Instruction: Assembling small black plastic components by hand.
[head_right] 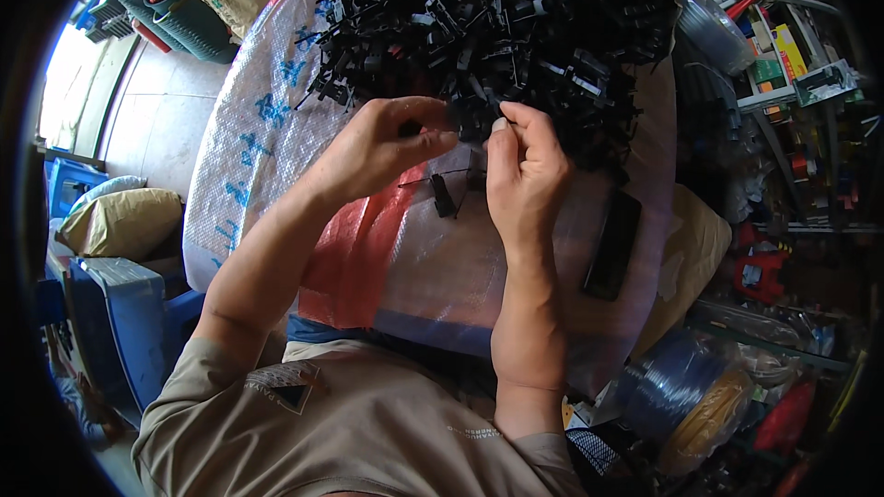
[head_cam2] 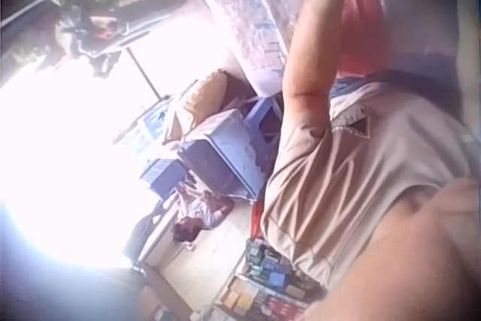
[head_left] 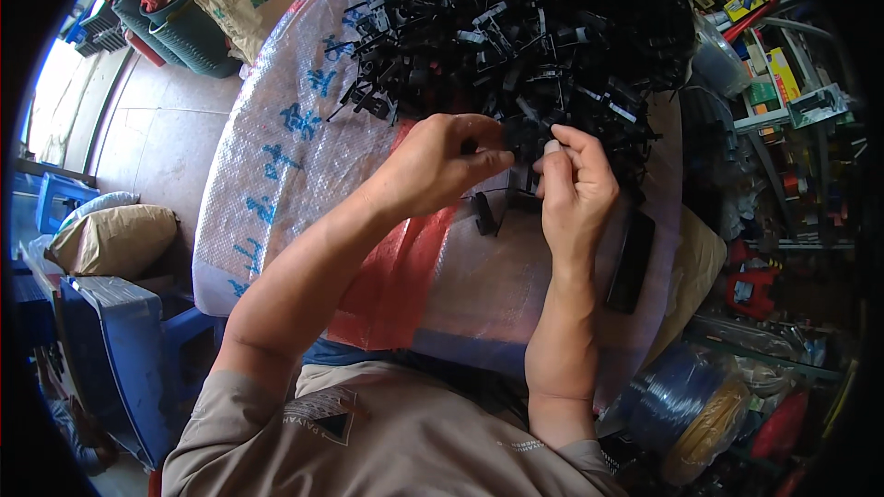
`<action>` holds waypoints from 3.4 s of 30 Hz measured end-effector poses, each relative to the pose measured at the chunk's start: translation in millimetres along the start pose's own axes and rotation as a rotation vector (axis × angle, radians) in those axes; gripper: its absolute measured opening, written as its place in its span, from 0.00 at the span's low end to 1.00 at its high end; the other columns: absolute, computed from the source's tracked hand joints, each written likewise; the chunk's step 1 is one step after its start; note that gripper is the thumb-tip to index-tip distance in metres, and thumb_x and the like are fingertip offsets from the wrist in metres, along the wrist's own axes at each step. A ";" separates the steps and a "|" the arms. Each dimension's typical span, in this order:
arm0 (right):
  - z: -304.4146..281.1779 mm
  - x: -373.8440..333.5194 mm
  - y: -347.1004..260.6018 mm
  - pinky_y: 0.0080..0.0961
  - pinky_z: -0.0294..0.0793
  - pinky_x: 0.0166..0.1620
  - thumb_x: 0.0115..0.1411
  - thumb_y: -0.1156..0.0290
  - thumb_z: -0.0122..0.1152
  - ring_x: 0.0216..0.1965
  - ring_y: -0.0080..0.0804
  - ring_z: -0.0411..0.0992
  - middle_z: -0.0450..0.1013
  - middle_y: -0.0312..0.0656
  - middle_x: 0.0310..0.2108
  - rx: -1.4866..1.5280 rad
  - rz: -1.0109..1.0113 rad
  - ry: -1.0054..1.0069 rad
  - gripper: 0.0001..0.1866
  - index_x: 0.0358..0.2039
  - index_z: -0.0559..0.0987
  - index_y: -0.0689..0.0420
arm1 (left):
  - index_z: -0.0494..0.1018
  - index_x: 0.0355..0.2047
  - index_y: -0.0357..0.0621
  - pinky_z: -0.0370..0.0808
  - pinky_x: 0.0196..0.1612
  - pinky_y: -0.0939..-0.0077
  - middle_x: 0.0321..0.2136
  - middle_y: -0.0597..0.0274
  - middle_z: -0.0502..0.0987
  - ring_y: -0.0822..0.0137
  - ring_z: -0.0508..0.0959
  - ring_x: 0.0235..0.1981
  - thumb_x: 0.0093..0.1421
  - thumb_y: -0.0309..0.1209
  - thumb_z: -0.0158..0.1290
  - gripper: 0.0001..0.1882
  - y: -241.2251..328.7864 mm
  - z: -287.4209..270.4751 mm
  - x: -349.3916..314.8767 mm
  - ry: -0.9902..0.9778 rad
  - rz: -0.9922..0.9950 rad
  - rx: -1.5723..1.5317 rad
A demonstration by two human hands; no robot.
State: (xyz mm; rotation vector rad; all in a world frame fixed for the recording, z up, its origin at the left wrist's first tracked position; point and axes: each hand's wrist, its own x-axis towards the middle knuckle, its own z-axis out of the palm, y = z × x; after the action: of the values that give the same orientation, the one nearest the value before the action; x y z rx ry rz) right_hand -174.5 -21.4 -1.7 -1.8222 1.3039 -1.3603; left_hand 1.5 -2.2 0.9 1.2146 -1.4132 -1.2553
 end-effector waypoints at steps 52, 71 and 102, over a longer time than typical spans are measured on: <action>-4.8 -0.9 -14.6 0.11 0.61 0.21 0.60 0.76 0.56 0.17 0.12 0.62 0.67 0.29 0.17 0.432 0.200 -0.251 0.03 0.30 0.73 0.60 | 0.71 0.48 0.29 0.74 0.43 0.75 0.36 0.55 0.78 0.71 0.76 0.40 0.60 0.26 0.54 0.18 -5.9 10.7 -1.4 0.081 0.496 0.254; 5.6 -0.7 -4.0 0.10 0.64 0.28 0.64 0.74 0.56 0.24 0.13 0.63 0.71 0.30 0.28 0.273 -0.087 -0.110 0.05 0.38 0.76 0.60 | 0.71 0.45 0.36 0.65 0.24 0.86 0.27 0.66 0.75 0.81 0.68 0.22 0.66 0.34 0.50 0.14 8.5 2.9 -1.8 -0.092 -0.027 -0.484; 5.3 -17.9 -25.3 0.34 0.72 0.36 0.54 0.79 0.56 0.31 0.42 0.72 0.72 0.46 0.32 -0.099 -0.270 -0.495 0.07 0.35 0.78 0.60 | 0.69 0.42 0.33 0.79 0.48 0.51 0.39 0.41 0.76 0.44 0.78 0.44 0.62 0.33 0.51 0.14 -19.6 -46.6 19.5 0.054 -0.021 -1.364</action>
State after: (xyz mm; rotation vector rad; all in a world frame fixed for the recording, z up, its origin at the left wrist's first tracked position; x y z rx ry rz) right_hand -160.4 4.4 9.7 -2.2797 0.9008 -0.8865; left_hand 46.6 -28.8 -13.1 0.2811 -0.2429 -1.6805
